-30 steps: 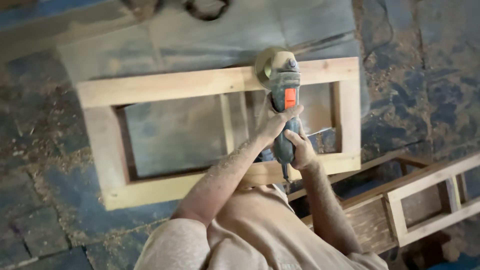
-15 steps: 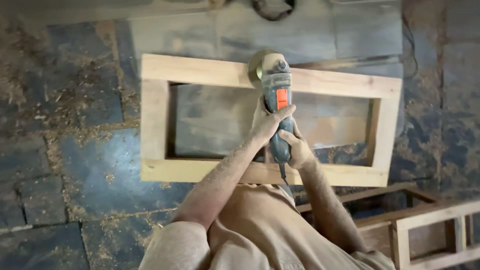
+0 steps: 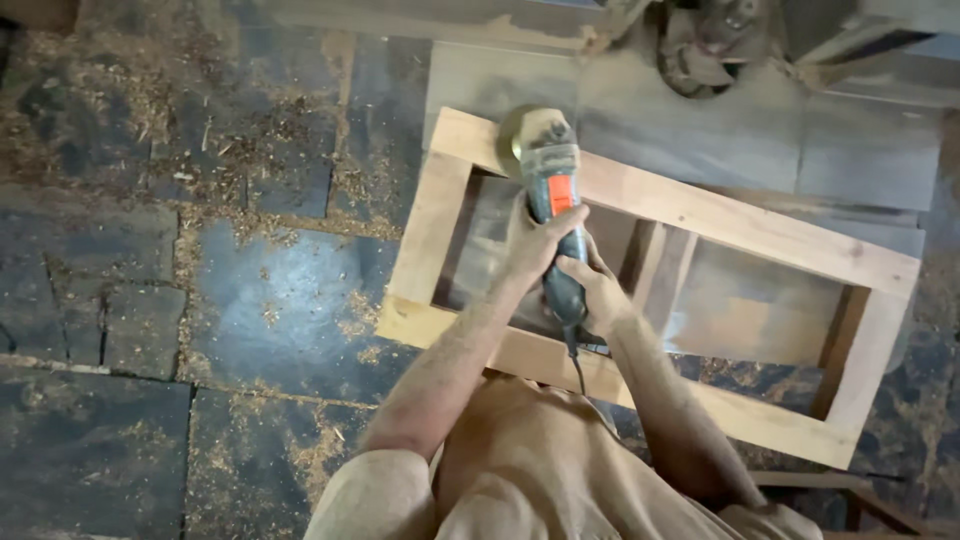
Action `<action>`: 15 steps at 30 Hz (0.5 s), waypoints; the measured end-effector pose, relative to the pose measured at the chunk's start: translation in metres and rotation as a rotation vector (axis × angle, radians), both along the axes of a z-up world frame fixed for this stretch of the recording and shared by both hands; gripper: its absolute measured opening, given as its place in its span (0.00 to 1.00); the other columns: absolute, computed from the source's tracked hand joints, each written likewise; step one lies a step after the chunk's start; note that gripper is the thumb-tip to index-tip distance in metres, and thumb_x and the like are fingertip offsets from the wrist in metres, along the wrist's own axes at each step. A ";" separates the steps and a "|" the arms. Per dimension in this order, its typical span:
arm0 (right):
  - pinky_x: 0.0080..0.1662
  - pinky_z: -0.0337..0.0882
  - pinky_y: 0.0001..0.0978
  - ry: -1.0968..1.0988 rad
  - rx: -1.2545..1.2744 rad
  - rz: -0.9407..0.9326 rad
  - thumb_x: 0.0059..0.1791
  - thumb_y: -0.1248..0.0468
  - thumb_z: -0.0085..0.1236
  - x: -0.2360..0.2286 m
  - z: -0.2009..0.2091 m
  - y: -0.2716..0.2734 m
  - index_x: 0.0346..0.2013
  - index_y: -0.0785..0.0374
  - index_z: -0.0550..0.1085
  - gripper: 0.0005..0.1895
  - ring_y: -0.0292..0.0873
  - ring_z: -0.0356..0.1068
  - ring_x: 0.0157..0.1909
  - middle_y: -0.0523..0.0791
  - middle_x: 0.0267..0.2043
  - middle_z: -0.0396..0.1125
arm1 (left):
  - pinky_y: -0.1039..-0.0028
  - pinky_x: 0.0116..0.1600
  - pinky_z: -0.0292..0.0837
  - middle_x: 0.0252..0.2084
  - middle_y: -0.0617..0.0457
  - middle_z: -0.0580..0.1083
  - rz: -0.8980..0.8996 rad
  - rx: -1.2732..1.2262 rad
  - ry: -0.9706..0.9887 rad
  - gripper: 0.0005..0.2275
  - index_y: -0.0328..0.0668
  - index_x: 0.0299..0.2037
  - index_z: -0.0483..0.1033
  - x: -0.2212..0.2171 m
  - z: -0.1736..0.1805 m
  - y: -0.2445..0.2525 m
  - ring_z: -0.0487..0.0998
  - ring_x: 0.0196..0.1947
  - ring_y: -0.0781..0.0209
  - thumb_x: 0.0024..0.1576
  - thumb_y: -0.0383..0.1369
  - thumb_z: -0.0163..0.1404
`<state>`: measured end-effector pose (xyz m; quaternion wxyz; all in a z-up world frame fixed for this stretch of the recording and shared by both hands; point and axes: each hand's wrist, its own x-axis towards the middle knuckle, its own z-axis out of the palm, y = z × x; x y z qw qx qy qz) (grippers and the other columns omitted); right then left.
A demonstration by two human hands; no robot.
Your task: The person uses an angle grinder with a sanding disc to smooth the surfaces of a wooden frame. They repeatedly move the tool along the frame's edges and corners, then flip the frame to sand the opposite side.
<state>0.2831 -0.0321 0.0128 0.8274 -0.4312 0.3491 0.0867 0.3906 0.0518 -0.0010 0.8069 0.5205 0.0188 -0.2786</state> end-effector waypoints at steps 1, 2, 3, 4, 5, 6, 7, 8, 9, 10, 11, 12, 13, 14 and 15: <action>0.31 0.76 0.42 0.012 -0.001 0.009 0.50 0.62 0.55 0.012 0.000 0.006 0.75 0.40 0.55 0.39 0.47 0.74 0.33 0.50 0.45 0.69 | 0.70 0.38 0.77 0.42 0.45 0.74 0.018 -0.025 0.040 0.27 0.29 0.55 0.65 0.009 -0.001 0.010 0.77 0.35 0.61 0.49 0.33 0.65; 0.31 0.76 0.40 0.024 -0.002 0.015 0.50 0.63 0.56 0.024 0.001 0.013 0.75 0.39 0.55 0.40 0.46 0.74 0.34 0.49 0.47 0.70 | 0.71 0.38 0.77 0.42 0.45 0.74 0.030 -0.028 0.030 0.27 0.30 0.55 0.65 0.018 -0.002 0.020 0.77 0.35 0.61 0.50 0.33 0.64; 0.30 0.75 0.41 0.034 -0.011 0.054 0.48 0.62 0.56 0.035 0.002 0.021 0.74 0.38 0.54 0.41 0.46 0.74 0.35 0.48 0.47 0.70 | 0.71 0.39 0.78 0.43 0.46 0.74 0.041 -0.031 0.019 0.27 0.30 0.56 0.64 0.027 -0.002 0.031 0.77 0.36 0.62 0.51 0.33 0.64; 0.29 0.75 0.41 0.046 -0.021 0.091 0.47 0.62 0.56 0.045 0.003 0.029 0.74 0.37 0.54 0.42 0.45 0.74 0.35 0.48 0.48 0.70 | 0.72 0.40 0.78 0.43 0.46 0.73 0.051 -0.033 0.011 0.27 0.30 0.56 0.64 0.034 -0.002 0.042 0.77 0.37 0.62 0.51 0.33 0.64; 0.28 0.75 0.41 0.058 -0.030 0.128 0.46 0.62 0.56 0.053 0.004 0.037 0.73 0.36 0.53 0.42 0.45 0.74 0.36 0.48 0.48 0.70 | 0.71 0.38 0.78 0.42 0.47 0.73 0.083 -0.034 0.071 0.27 0.34 0.56 0.63 0.041 -0.003 0.053 0.77 0.35 0.61 0.50 0.32 0.64; 0.29 0.75 0.41 0.006 -0.041 0.159 0.47 0.63 0.57 0.059 0.005 0.046 0.74 0.39 0.53 0.42 0.45 0.74 0.37 0.48 0.50 0.69 | 0.70 0.36 0.78 0.41 0.47 0.73 0.110 -0.035 0.134 0.28 0.37 0.57 0.61 0.045 -0.003 0.063 0.77 0.34 0.60 0.49 0.32 0.63; 0.31 0.76 0.40 -0.045 -0.051 0.191 0.47 0.63 0.58 0.064 0.006 0.053 0.74 0.42 0.54 0.42 0.45 0.73 0.39 0.48 0.52 0.68 | 0.68 0.35 0.78 0.40 0.47 0.72 0.136 -0.035 0.197 0.29 0.40 0.57 0.59 0.049 -0.003 0.073 0.77 0.32 0.59 0.48 0.31 0.63; 0.32 0.77 0.39 -0.096 -0.063 0.216 0.48 0.64 0.60 0.068 0.007 0.060 0.75 0.45 0.54 0.42 0.45 0.73 0.40 0.48 0.53 0.68 | 0.68 0.36 0.79 0.41 0.46 0.73 0.159 -0.025 0.156 0.28 0.39 0.57 0.61 0.052 -0.003 0.082 0.78 0.33 0.59 0.48 0.31 0.63; 0.34 0.77 0.38 -0.124 -0.034 0.226 0.48 0.64 0.60 0.071 0.008 0.065 0.76 0.45 0.54 0.43 0.44 0.73 0.42 0.49 0.55 0.68 | 0.68 0.37 0.80 0.42 0.46 0.73 0.180 -0.015 0.115 0.28 0.37 0.57 0.62 0.054 -0.003 0.089 0.79 0.34 0.58 0.49 0.30 0.63; 0.36 0.77 0.37 -0.151 -0.007 0.233 0.48 0.65 0.61 0.073 0.009 0.068 0.77 0.46 0.53 0.44 0.44 0.72 0.43 0.49 0.57 0.67 | 0.69 0.39 0.81 0.43 0.45 0.74 0.200 -0.007 0.074 0.27 0.36 0.57 0.63 0.055 -0.002 0.095 0.80 0.36 0.58 0.49 0.30 0.63; 0.38 0.77 0.35 -0.178 0.020 0.241 0.48 0.65 0.61 0.074 0.009 0.070 0.78 0.46 0.53 0.45 0.43 0.72 0.44 0.49 0.59 0.67 | 0.69 0.40 0.81 0.44 0.45 0.74 0.203 0.013 0.071 0.27 0.36 0.59 0.63 0.055 -0.002 0.099 0.79 0.37 0.59 0.51 0.30 0.63; 0.38 0.77 0.36 -0.168 0.022 0.237 0.48 0.65 0.61 0.069 0.008 0.069 0.77 0.45 0.52 0.46 0.43 0.72 0.44 0.49 0.58 0.67 | 0.70 0.42 0.81 0.46 0.46 0.74 0.197 0.033 0.078 0.27 0.36 0.60 0.63 0.050 -0.004 0.099 0.79 0.39 0.60 0.52 0.29 0.62; 0.37 0.77 0.36 -0.157 0.024 0.233 0.47 0.65 0.61 0.064 0.006 0.066 0.77 0.44 0.51 0.47 0.44 0.72 0.43 0.49 0.57 0.66 | 0.71 0.44 0.81 0.47 0.47 0.74 0.191 0.053 0.084 0.28 0.36 0.61 0.63 0.044 -0.006 0.096 0.79 0.40 0.60 0.53 0.29 0.62; 0.37 0.78 0.37 -0.136 0.021 0.214 0.47 0.65 0.61 0.056 0.003 0.059 0.77 0.44 0.50 0.47 0.44 0.72 0.42 0.49 0.57 0.66 | 0.69 0.41 0.80 0.45 0.45 0.73 0.148 0.014 0.116 0.28 0.36 0.61 0.61 0.038 -0.010 0.089 0.79 0.38 0.58 0.52 0.30 0.62; 0.36 0.77 0.37 -0.113 0.023 0.193 0.47 0.65 0.61 0.047 0.000 0.051 0.77 0.44 0.50 0.47 0.44 0.72 0.42 0.49 0.57 0.66 | 0.67 0.39 0.79 0.43 0.43 0.73 0.106 -0.025 0.149 0.29 0.37 0.61 0.60 0.030 -0.013 0.080 0.78 0.36 0.55 0.52 0.30 0.61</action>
